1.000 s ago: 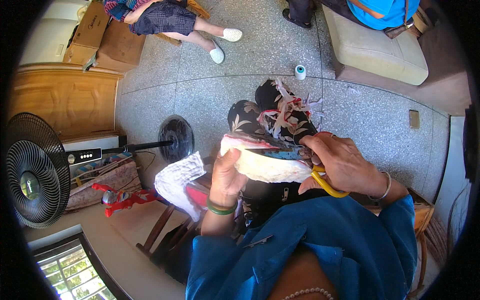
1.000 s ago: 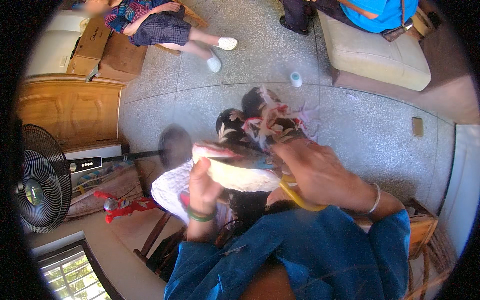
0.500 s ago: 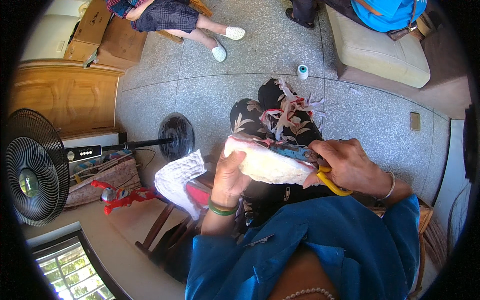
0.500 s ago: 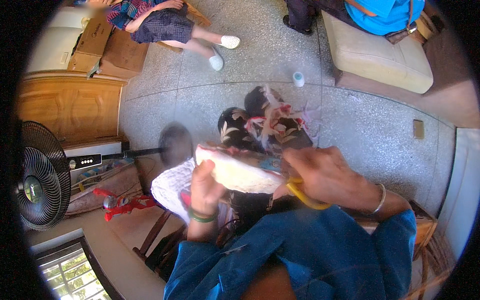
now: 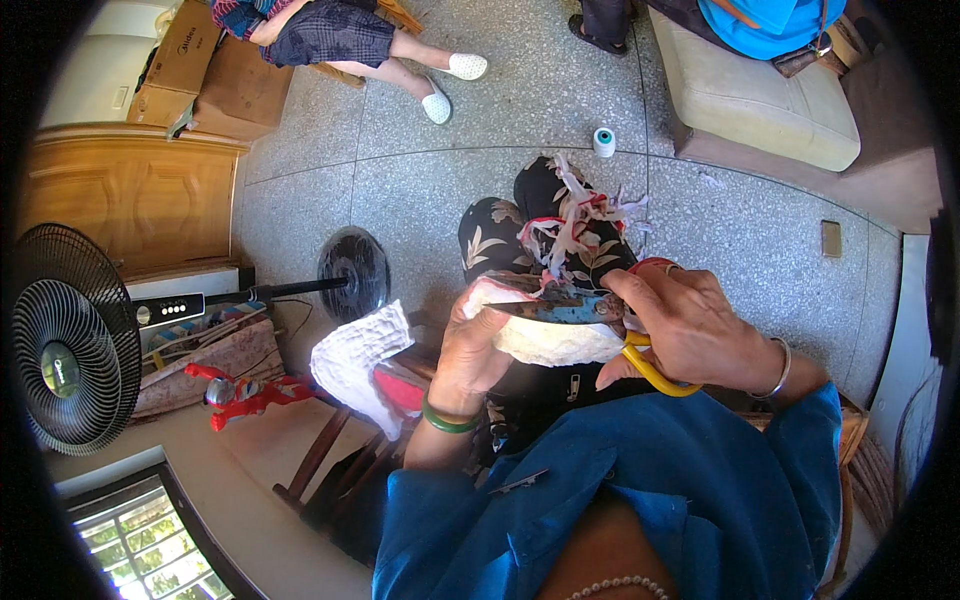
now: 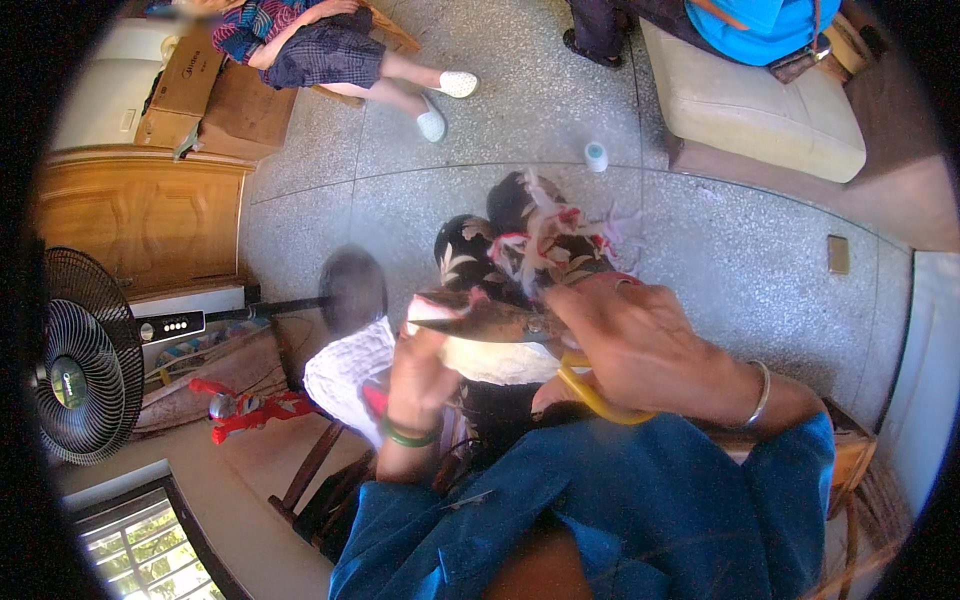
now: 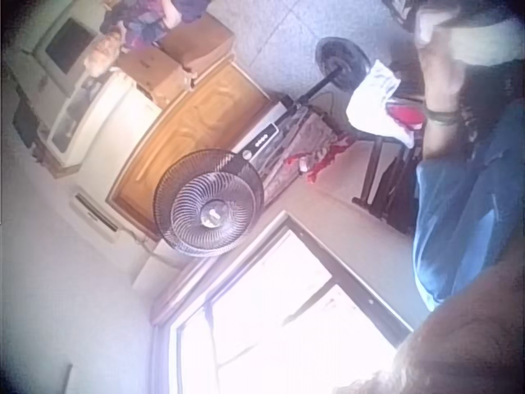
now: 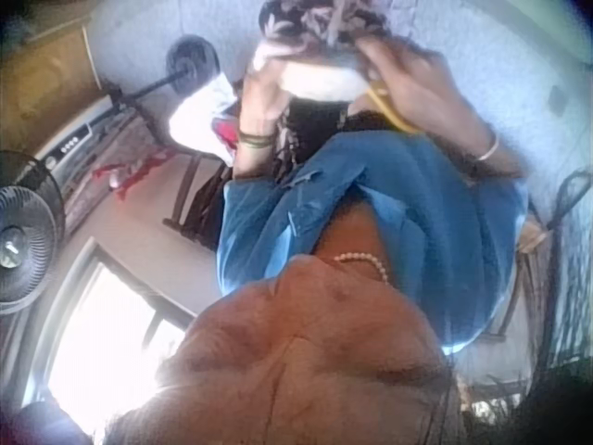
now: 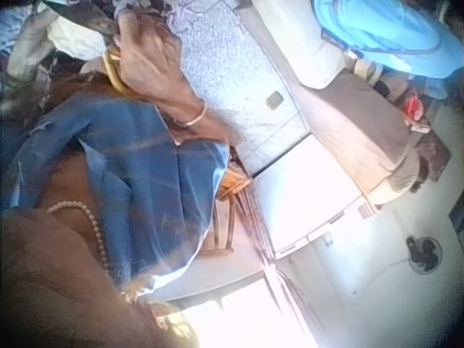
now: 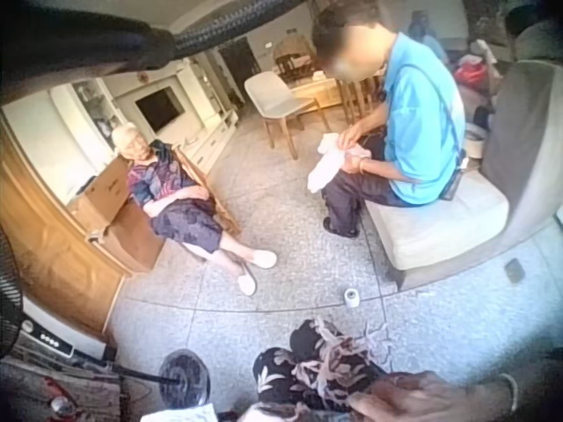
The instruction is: The person uses yellow-handled scissors to trim the edges of a pink and white fabric item. They repeatedly adjust the fabric and cut along the perimeter, removing excess material while seated on the floor in a living room.
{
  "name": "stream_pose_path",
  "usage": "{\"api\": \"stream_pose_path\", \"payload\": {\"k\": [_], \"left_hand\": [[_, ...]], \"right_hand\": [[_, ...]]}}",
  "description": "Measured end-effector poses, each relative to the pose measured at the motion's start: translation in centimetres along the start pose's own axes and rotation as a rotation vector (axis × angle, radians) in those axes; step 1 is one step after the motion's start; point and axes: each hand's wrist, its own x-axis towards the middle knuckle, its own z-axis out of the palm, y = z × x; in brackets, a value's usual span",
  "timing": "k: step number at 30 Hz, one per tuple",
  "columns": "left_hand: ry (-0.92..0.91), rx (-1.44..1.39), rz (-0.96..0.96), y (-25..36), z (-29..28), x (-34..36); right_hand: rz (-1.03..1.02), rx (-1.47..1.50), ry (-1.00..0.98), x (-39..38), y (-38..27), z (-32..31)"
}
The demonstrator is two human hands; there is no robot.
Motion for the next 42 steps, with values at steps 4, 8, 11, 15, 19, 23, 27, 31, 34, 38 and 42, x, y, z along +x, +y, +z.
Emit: {"api": "stream_pose_path", "payload": {"k": [4,8,11,15,19,23,27,31,34,38,42], "left_hand": [[-0.03,-0.04,-0.058,0.1,0.2,0.3],[-0.071,-0.094,-0.063,-0.6,-2.2,0.2],[-0.069,-0.071,-0.046,-0.3,-1.5,0.4],[-0.004,-0.03,-0.083,1.5,-0.8,1.3],[0.084,0.007,-0.034,2.5,-1.8,3.1],[-0.128,-0.168,0.06,2.8,-1.7,4.0],[-0.327,-0.356,0.132,-0.7,-0.3,3.7],[-0.002,0.01,0.067,-2.7,-1.4,3.0],[0.042,-0.069,0.066,-1.9,-1.3,2.4],[0.002,-0.069,0.11,-1.1,-2.1,1.8],[-0.047,-0.088,0.077,-1.2,-2.3,2.1]], "right_hand": [[0.015,-0.051,-0.019,-0.3,0.4,0.6],[0.075,0.067,-0.095,-0.6,0.7,0.7],[0.125,0.339,-0.043,-0.8,2.7,2.5],[0.471,0.975,0.03,-1.0,4.8,3.6],[0.504,1.226,0.041,-1.3,4.6,3.9],[0.528,1.186,0.287,-1.0,3.8,6.1],[0.527,1.182,0.325,0.0,2.5,6.9],[0.396,1.08,0.329,0.6,1.8,7.4],[0.363,0.957,0.129,-0.5,2.4,5.2],[0.4,0.635,-0.228,-1.9,3.1,1.3],[0.251,0.401,-0.229,-2.8,2.9,0.5]]}}
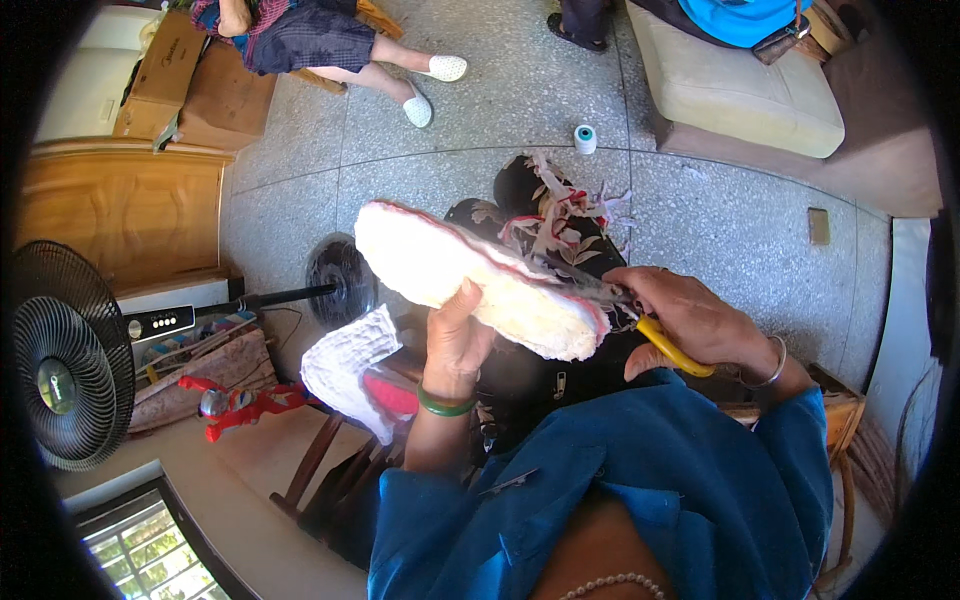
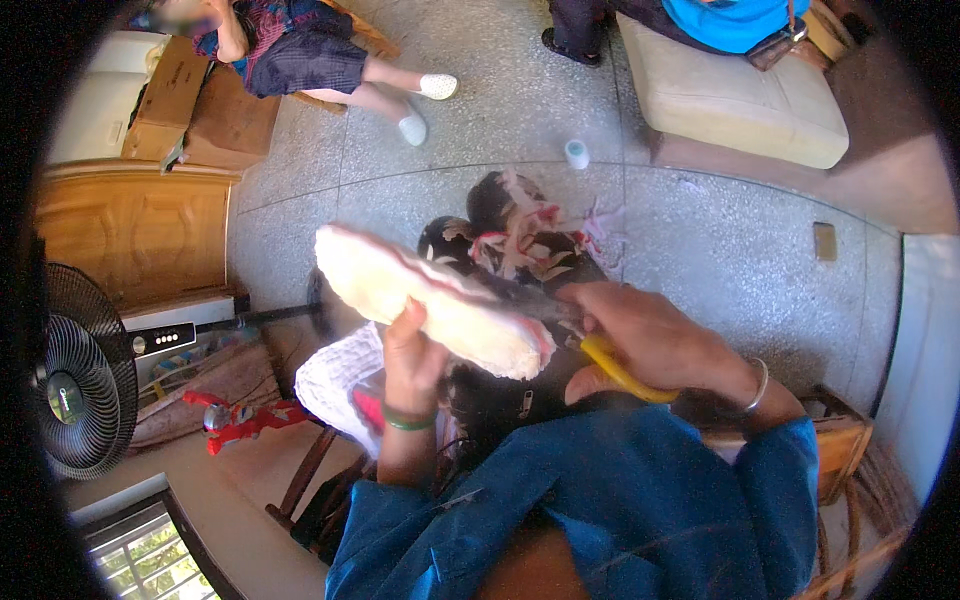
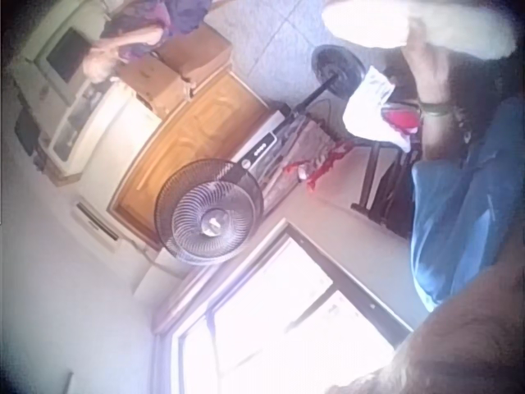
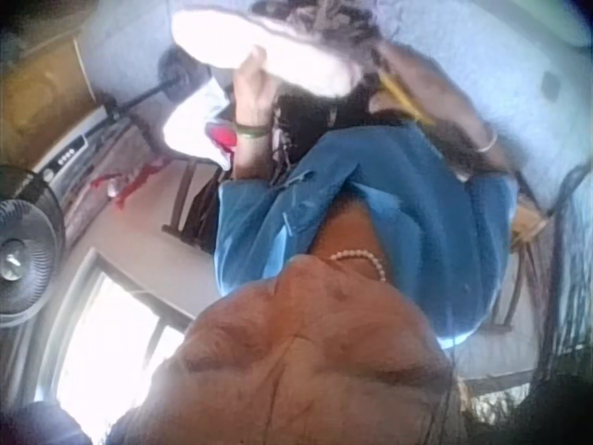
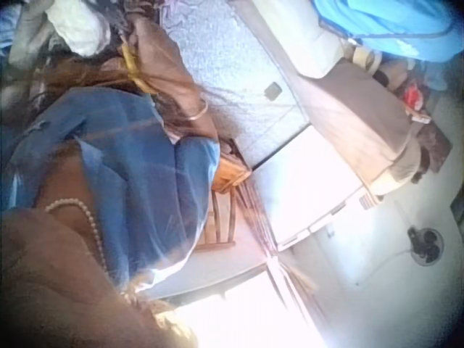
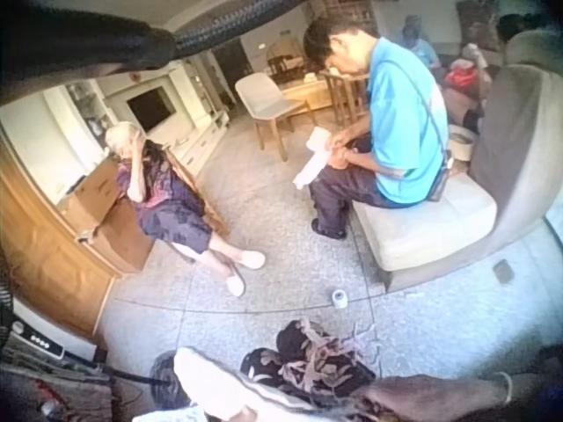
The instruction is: The person uses yellow-handled scissors to trim the edges of a pink and white fabric item. They repeatedly adjust the fabric and cut along the perimeter, removing excess material while seated on the floor in a living room.
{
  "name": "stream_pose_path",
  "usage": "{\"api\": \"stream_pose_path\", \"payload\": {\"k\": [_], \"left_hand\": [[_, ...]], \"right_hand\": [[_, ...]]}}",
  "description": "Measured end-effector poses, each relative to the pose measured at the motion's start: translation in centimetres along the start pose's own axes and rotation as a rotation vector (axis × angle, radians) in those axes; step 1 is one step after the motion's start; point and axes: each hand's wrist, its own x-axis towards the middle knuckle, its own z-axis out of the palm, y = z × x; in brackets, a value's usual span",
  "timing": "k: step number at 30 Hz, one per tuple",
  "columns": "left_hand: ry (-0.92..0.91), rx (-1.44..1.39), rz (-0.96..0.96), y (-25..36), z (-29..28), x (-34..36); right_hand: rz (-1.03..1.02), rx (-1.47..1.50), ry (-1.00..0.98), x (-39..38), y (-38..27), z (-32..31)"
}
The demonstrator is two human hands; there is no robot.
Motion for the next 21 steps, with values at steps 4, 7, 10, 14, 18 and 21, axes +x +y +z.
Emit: {"api": "stream_pose_path", "payload": {"k": [4,7,10,14,18,21], "left_hand": [[-0.069,-0.053,-0.017,-0.5,-0.7,0.3],[-0.066,-0.039,0.015,-0.7,-0.8,0.3],[-0.094,-0.007,0.031,-0.4,0.0,0.2],[-0.066,0.064,0.103,-0.4,0.7,0.1],[-0.013,0.073,0.122,-0.3,0.7,-0.4],[-0.003,0.048,0.096,-0.2,0.3,-0.5]], "right_hand": [[-0.137,-0.099,0.108,-0.1,-0.1,0.6],[-0.103,-0.078,0.089,-0.1,-1.1,0.2],[-0.069,-0.172,0.113,-0.3,-1.2,0.7],[-0.053,-0.199,0.131,0.0,-1.5,1.0],[-0.004,-0.149,0.086,0.1,-2.5,0.6],[-0.006,-0.199,0.087,0.0,-2.1,1.0]]}}
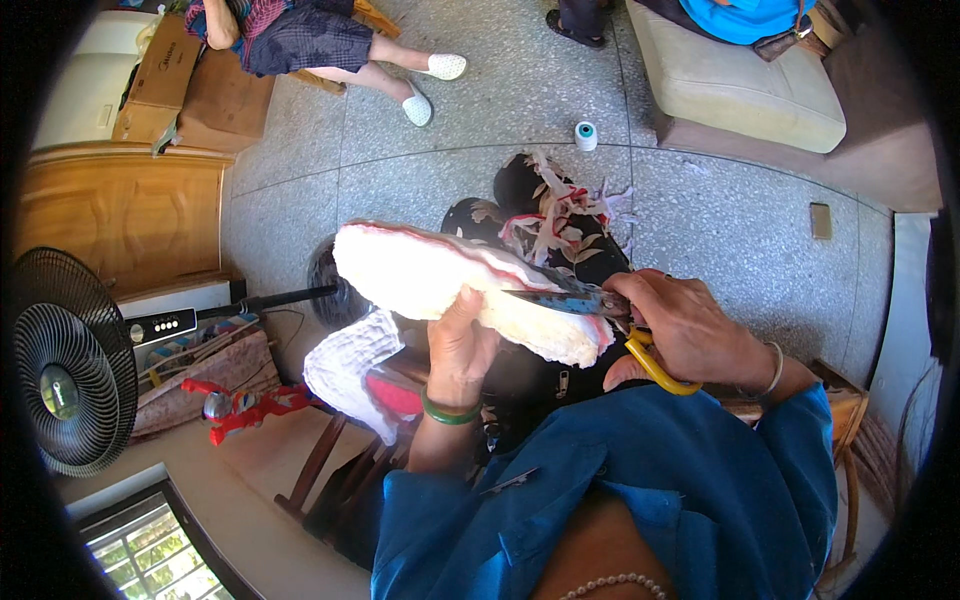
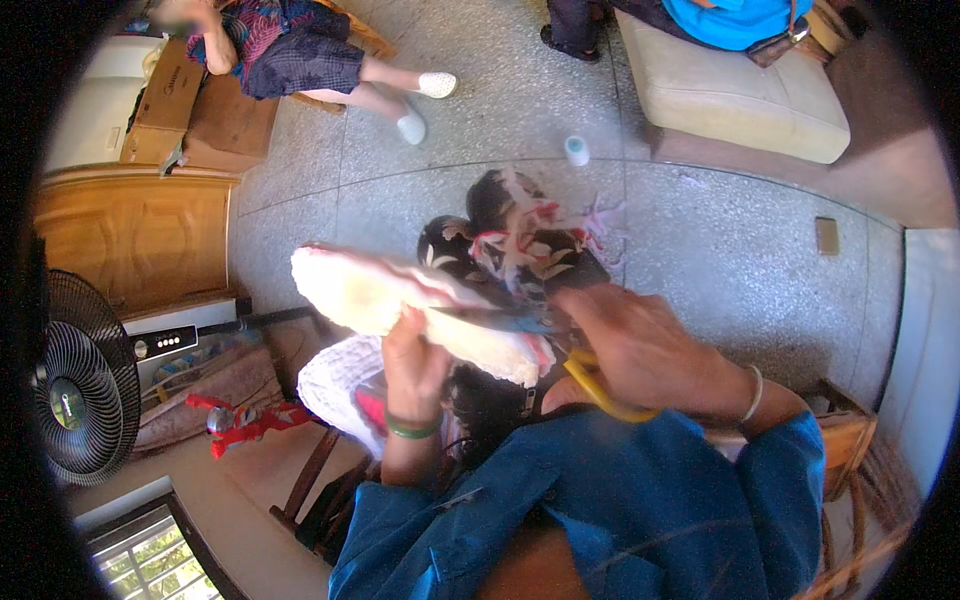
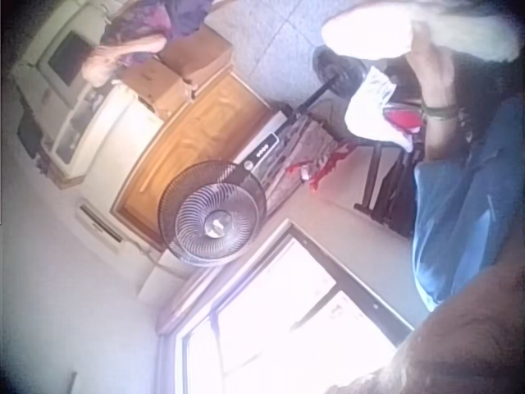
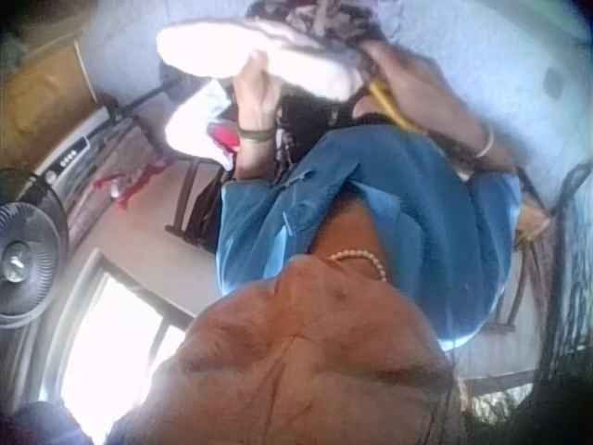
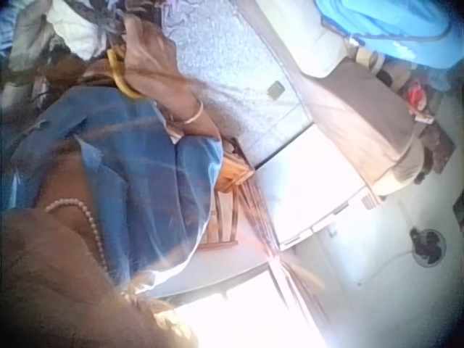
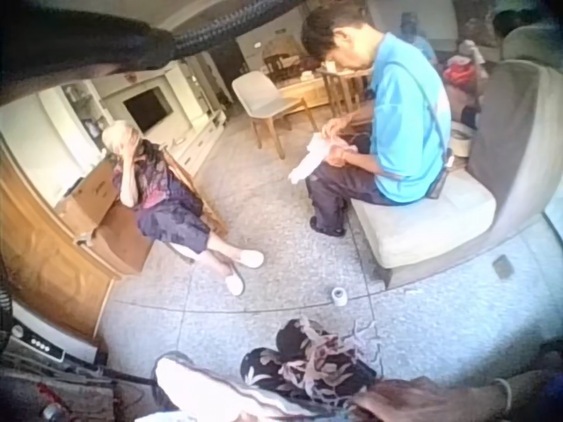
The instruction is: The person uses yellow-handled scissors to trim the edges of a pink and white fabric item. They repeatedly adjust the fabric and cut along the perimeter, removing excess material while seated on the floor in a living room.
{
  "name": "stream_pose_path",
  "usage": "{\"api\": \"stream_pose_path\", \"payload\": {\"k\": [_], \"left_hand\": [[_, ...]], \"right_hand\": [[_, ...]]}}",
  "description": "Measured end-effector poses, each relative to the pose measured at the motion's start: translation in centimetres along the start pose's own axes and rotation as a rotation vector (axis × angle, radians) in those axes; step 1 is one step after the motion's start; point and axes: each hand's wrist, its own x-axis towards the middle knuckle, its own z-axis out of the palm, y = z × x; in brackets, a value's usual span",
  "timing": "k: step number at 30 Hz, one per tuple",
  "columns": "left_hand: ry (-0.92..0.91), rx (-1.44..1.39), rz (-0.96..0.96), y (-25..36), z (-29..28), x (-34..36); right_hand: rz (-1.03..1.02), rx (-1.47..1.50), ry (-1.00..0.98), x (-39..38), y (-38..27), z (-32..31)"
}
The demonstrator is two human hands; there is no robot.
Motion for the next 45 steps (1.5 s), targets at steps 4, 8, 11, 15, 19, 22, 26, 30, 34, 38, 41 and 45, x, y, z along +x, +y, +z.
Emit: {"api": "stream_pose_path", "payload": {"k": [4,8,11,15,19,22,26,30,34,38,41,45], "left_hand": [[-0.052,-0.027,-0.034,0.1,0.1,0.0],[0.014,-0.014,-0.007,0.0,0.6,-0.1],[0.038,0.002,0.017,-0.1,0.3,0.0],[0.087,0.013,0.047,-0.2,-0.5,0.2],[0.034,0.024,0.034,0.0,-0.8,0.3],[0.073,0.042,0.022,0.4,0.3,0.0],[0.104,0.043,0.033,0.3,0.5,0.0],[0.077,0.021,0.019,0.3,0.9,-0.1],[0.117,0.017,0.042,-0.3,1.2,0.1],[0.11,0.076,0.03,-0.8,1.1,-0.2],[0.137,0.055,-0.022,-1.0,1.8,-0.4],[0.126,0.024,-0.032,-1.2,1.6,-0.6]], "right_hand": [[0.025,-0.025,-0.031,0.0,-0.3,-0.3],[-0.017,-0.01,0.005,-0.1,-0.1,-0.2],[-0.041,-0.03,0.026,-0.2,0.0,-0.4],[-0.055,-0.054,0.064,-0.3,0.2,-0.2],[-0.036,-0.072,0.029,-0.4,0.2,-0.3],[-0.063,-0.098,0.043,-0.5,0.7,0.0],[-0.03,-0.052,-0.001,-0.5,0.8,0.1],[-0.045,-0.039,0.036,-0.6,1.1,0.7],[-0.017,-0.036,0.062,-0.8,1.0,1.0],[0.006,-0.026,0.04,-0.3,0.0,0.2],[-0.019,-0.037,0.087,0.2,0.2,0.7],[-0.067,-0.009,0.133,0.5,-0.1,0.9]]}}
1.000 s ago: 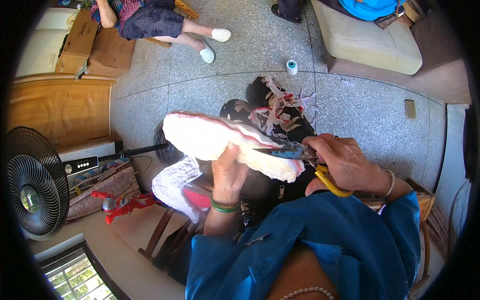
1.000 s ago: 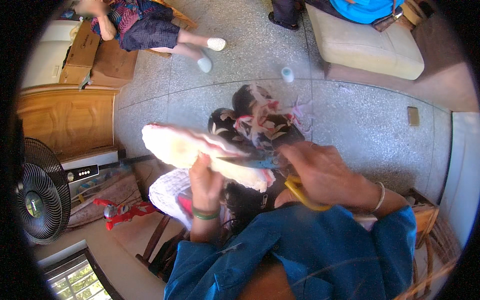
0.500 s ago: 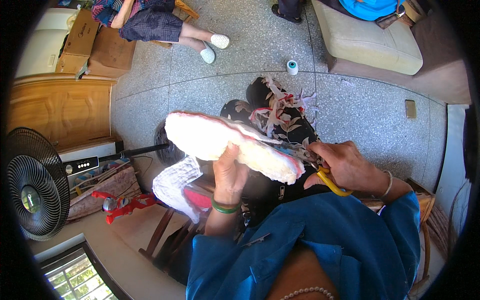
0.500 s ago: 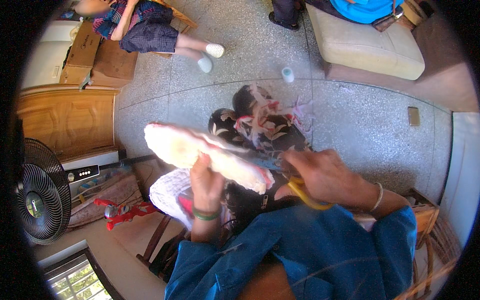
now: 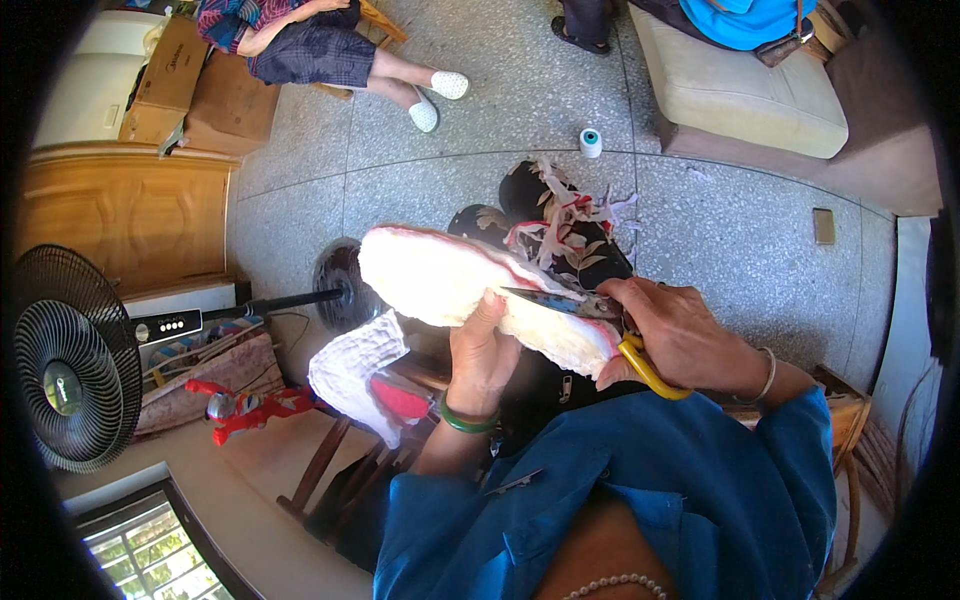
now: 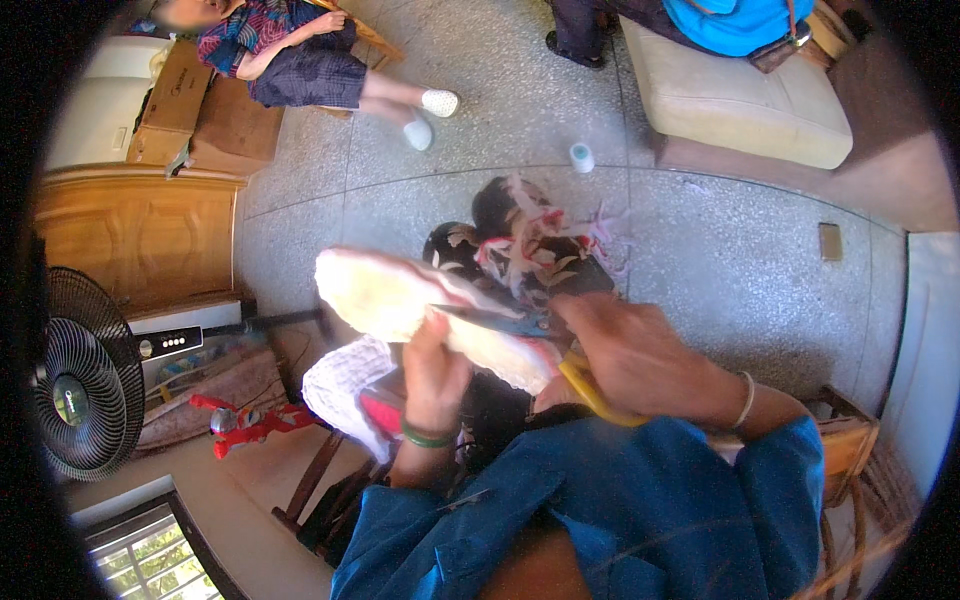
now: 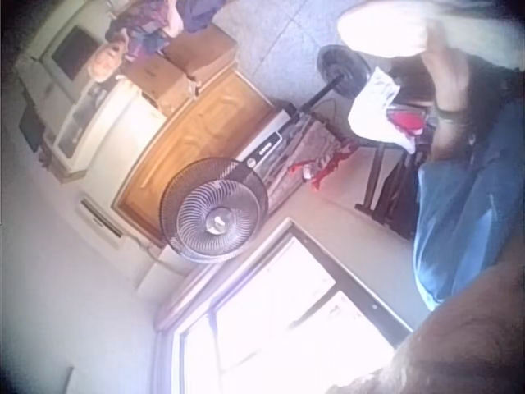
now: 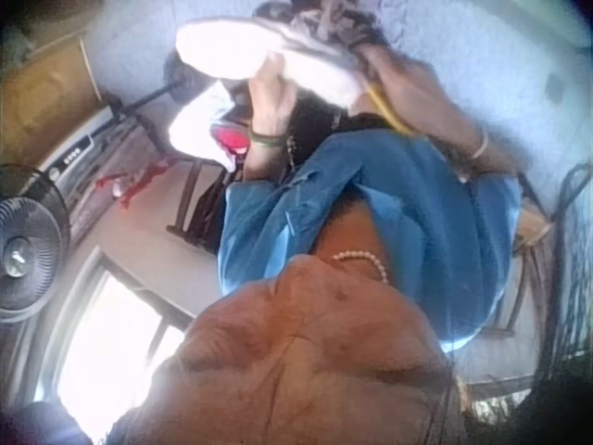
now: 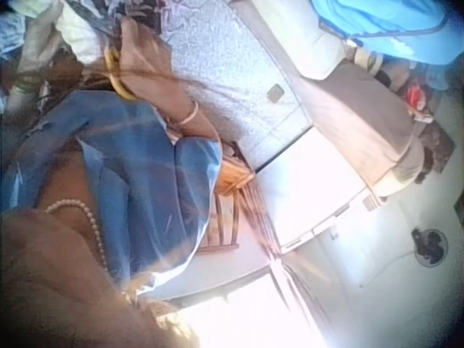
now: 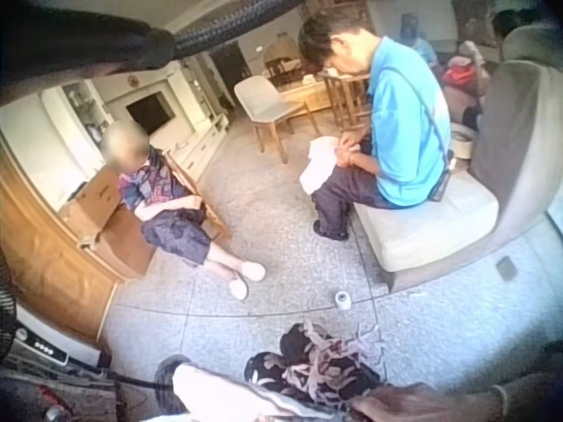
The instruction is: The person uses yellow-handled scissors to trim the edges of a pink and white fabric item. They repeatedly adjust the fabric and cut along the perimeter, removing excess material while seated on the floor in a living room.
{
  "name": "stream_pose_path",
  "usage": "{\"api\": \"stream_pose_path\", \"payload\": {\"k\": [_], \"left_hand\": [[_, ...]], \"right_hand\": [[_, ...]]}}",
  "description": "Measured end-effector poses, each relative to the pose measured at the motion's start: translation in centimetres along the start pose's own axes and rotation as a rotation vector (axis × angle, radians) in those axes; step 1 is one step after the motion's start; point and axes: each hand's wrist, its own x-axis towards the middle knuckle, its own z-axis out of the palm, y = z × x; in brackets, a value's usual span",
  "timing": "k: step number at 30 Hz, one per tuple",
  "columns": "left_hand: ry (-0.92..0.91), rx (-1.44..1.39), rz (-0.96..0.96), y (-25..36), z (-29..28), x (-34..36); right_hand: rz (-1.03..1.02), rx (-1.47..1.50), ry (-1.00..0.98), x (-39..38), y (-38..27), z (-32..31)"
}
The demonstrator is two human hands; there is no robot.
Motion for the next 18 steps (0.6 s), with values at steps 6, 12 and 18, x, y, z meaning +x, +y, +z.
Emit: {"api": "stream_pose_path", "payload": {"k": [6,12,18], "left_hand": [[0.064,-0.022,0.032,-0.2,0.5,-0.3],[0.032,-0.051,0.012,-0.2,0.7,-0.4],[0.036,-0.03,-0.011,-0.9,-0.4,-0.5]], "right_hand": [[-0.006,0.012,-0.009,-0.1,0.0,0.4],[0.012,0.008,0.001,-0.7,0.5,1.1],[-0.003,0.03,0.046,-0.8,-0.1,1.3]]}}
